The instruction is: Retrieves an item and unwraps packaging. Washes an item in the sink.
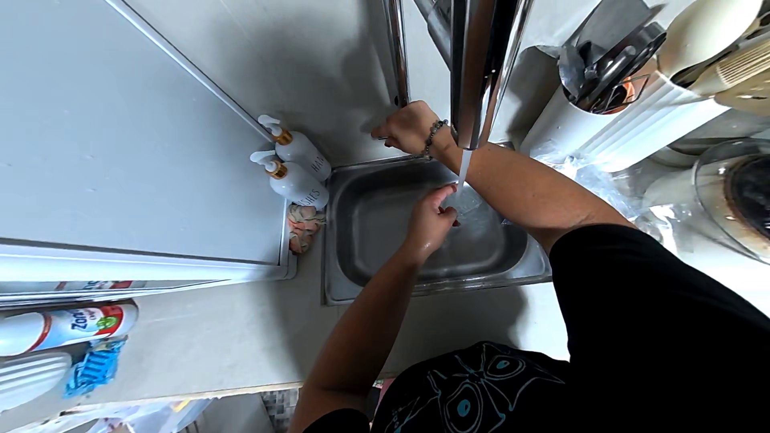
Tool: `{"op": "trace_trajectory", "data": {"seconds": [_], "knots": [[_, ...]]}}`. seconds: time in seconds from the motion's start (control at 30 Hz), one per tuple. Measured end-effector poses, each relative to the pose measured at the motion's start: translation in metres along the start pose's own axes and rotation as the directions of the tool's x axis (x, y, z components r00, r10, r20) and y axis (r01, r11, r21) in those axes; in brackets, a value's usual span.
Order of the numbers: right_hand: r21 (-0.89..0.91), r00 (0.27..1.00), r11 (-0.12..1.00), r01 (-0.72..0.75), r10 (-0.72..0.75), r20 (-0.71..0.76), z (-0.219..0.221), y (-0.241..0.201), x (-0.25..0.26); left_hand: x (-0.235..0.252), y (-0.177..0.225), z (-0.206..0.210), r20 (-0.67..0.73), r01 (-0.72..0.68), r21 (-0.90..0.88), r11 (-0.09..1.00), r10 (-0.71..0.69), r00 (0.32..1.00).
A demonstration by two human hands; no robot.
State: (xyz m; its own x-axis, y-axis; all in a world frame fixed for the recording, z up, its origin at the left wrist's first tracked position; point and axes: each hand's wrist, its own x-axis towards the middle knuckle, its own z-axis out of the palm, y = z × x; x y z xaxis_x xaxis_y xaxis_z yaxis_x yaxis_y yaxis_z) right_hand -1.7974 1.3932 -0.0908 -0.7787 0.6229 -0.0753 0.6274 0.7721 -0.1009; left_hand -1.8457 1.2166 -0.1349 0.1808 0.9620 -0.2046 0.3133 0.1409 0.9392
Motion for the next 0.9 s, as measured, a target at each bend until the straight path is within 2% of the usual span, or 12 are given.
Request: {"op": "trace_trajectory", "data": {"seconds": [0.2,0.23,0.3,0.37,0.4,0.43,0.5,0.53,0.6,0.7,0.77,0.9], "knots": [[0.060,0.999,0.998,0.013,-0.011,-0.035,-0.003,-0.003,-0.004,-0.002,0.002,-0.003,-0.008,0.006,0.012,1.000,-0.005,1.000],[0.081,0.996,0.996,0.021,-0.013,-0.093,-0.002,0.000,-0.006,-0.002,0.002,-0.003,-0.007,0.006,0.016,1.000,-0.006,1.000],[0.209,0.939,0.977,0.049,0.026,-0.343,0.014,0.016,-0.011,-0.003,0.003,-0.005,-0.005,0.013,0.019,1.000,-0.013,1.000],[0.417,0.789,0.905,0.080,0.198,-0.582,0.053,0.042,-0.009,-0.003,0.002,-0.006,-0.007,0.020,0.008,1.000,-0.020,1.000],[0.582,0.743,0.794,0.175,0.281,-0.607,0.065,0.047,-0.017,-0.003,0.002,-0.007,-0.010,0.025,0.000,1.000,-0.025,1.000],[0.747,0.752,0.596,0.295,0.337,-0.566,0.065,0.043,-0.037,-0.002,0.001,-0.009,-0.014,0.031,0.001,1.000,-0.031,0.999],[0.922,0.855,0.183,0.340,0.347,-0.385,0.062,0.030,-0.100,-0.003,0.001,-0.012,-0.020,0.035,0.008,0.999,-0.035,0.999],[0.947,0.891,0.103,0.304,0.322,-0.321,0.072,0.028,-0.129,-0.002,0.000,-0.014,-0.016,0.026,0.019,0.999,-0.026,1.000],[0.973,0.932,0.181,0.145,0.306,-0.196,0.102,0.022,-0.172,0.000,0.002,-0.017,-0.010,0.022,0.074,0.997,-0.021,1.000],[0.911,0.911,0.401,-0.094,0.404,-0.084,0.136,-0.004,-0.187,0.002,0.008,-0.020,0.030,0.031,0.177,0.984,-0.037,0.999],[0.912,0.887,0.403,-0.075,0.445,-0.124,0.144,-0.019,-0.180,0.002,0.011,-0.018,0.065,0.006,0.224,0.975,-0.021,0.998],[0.932,0.855,0.350,0.097,0.449,-0.258,0.152,-0.026,-0.168,-0.002,0.025,-0.011,0.124,-0.090,0.380,0.921,0.046,0.991]]}}
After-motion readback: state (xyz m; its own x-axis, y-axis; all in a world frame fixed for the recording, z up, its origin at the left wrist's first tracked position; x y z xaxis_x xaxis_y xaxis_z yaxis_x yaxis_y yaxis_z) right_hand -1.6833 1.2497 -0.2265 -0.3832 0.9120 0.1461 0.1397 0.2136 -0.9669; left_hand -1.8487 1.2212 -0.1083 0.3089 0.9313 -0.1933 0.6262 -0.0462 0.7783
